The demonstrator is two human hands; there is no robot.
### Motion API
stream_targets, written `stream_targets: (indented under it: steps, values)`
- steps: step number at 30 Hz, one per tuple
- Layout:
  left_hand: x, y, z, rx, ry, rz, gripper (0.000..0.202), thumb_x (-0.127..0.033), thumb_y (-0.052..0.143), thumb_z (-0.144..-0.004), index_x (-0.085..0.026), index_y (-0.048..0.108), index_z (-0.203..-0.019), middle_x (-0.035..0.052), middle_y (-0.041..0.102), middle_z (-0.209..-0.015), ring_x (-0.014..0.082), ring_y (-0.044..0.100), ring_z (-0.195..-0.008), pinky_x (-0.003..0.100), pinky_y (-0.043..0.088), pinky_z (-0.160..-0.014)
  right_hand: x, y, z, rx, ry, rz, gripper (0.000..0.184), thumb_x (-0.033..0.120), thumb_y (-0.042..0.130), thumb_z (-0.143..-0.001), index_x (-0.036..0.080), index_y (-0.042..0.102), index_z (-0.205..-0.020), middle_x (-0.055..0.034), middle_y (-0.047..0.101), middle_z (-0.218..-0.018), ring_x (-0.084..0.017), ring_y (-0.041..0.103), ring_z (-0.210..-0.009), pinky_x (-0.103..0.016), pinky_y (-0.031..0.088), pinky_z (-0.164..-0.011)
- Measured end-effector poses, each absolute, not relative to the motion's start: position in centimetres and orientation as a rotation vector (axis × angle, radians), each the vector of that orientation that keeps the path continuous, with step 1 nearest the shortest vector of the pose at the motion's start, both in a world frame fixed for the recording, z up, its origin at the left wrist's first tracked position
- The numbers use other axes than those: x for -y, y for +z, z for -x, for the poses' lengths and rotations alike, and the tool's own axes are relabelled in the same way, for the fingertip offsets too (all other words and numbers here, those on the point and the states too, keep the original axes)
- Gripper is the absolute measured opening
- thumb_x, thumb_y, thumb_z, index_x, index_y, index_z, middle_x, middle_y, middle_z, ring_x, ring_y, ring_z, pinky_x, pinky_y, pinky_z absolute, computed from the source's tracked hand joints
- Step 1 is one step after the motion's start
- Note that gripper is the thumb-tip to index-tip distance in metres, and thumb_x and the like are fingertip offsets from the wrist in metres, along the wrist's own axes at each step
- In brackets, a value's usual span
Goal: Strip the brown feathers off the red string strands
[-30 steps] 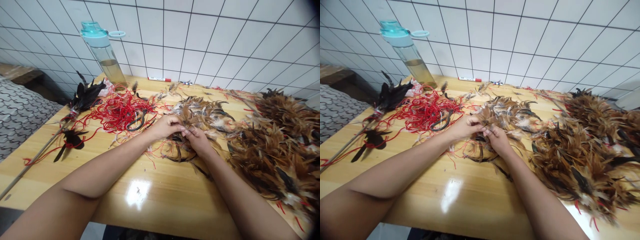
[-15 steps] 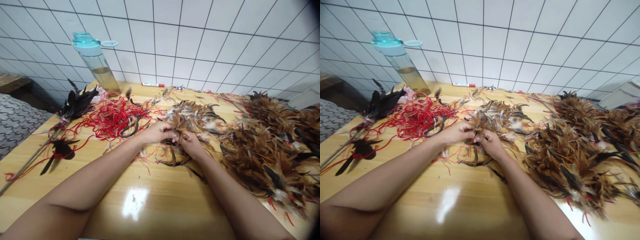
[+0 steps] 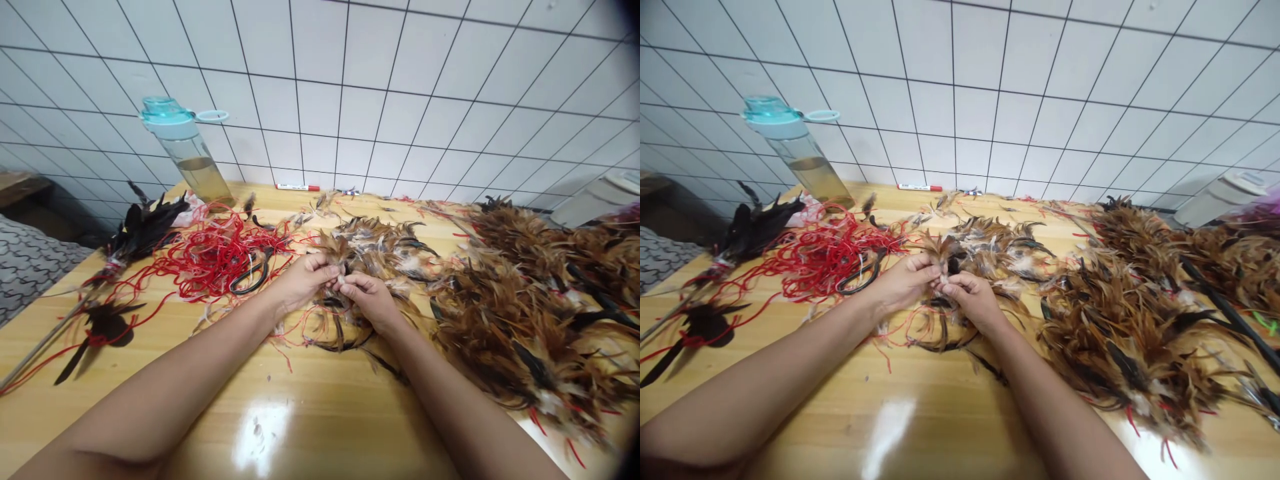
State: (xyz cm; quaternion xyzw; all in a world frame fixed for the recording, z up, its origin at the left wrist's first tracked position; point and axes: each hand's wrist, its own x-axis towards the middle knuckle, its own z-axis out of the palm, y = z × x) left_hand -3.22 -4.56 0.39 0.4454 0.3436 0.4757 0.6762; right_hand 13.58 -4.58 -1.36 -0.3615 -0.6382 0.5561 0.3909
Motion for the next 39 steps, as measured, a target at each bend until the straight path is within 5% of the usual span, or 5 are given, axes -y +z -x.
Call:
stream_targets:
  steps: [24, 31, 39]
  values:
    - [4.82, 0.52, 2.69, -0.814, 1.016, -0.945, 0.046, -0.045, 0.085, -0.054, -0.01, 0.059, -0.068, -0.0016, 0.056, -0.059, 0.0063, 0.048, -0.053, 0.021, 0.036, -0.055, 4.38, -2.17, -13.24, 1.651, 1.316, 0.851, 0.02, 0.036, 0.062, -0.081, 0.021, 0.065, -0.069, -0.0019, 0.066, -0.076, -0.016, 0.061, -0.08, -0.031, 0.047, -0.081]
    - [4.6, 0.54, 3.02, -0.86, 1.11, -0.971, 0.042, -0.043, 0.085, -0.055, -0.011, 0.06, -0.066, -0.0009, 0.058, -0.059, 0.0067, 0.048, -0.053, 0.02, 0.037, -0.055, 4.2, -2.11, -13.38, 1.498, 1.36, 0.958, 0.018, 0.038, 0.064, -0.077, 0.021, 0.066, -0.082, 0.0004, 0.067, -0.076, -0.014, 0.06, -0.073, -0.027, 0.047, -0.072]
    - [4.11, 0.27, 3.21, -0.987, 1.046, -1.512, 0.022, -0.034, 0.075, -0.069, -0.013, 0.071, -0.075, 0.0051, 0.069, -0.084, 0.0177, 0.061, -0.083, 0.028, 0.047, -0.08, 3.86, -2.13, -13.77, 1.67, 1.304, 0.972, 0.016, 0.035, 0.063, -0.076, 0.019, 0.068, -0.078, -0.0018, 0.068, -0.079, -0.017, 0.06, -0.078, -0.031, 0.048, -0.078]
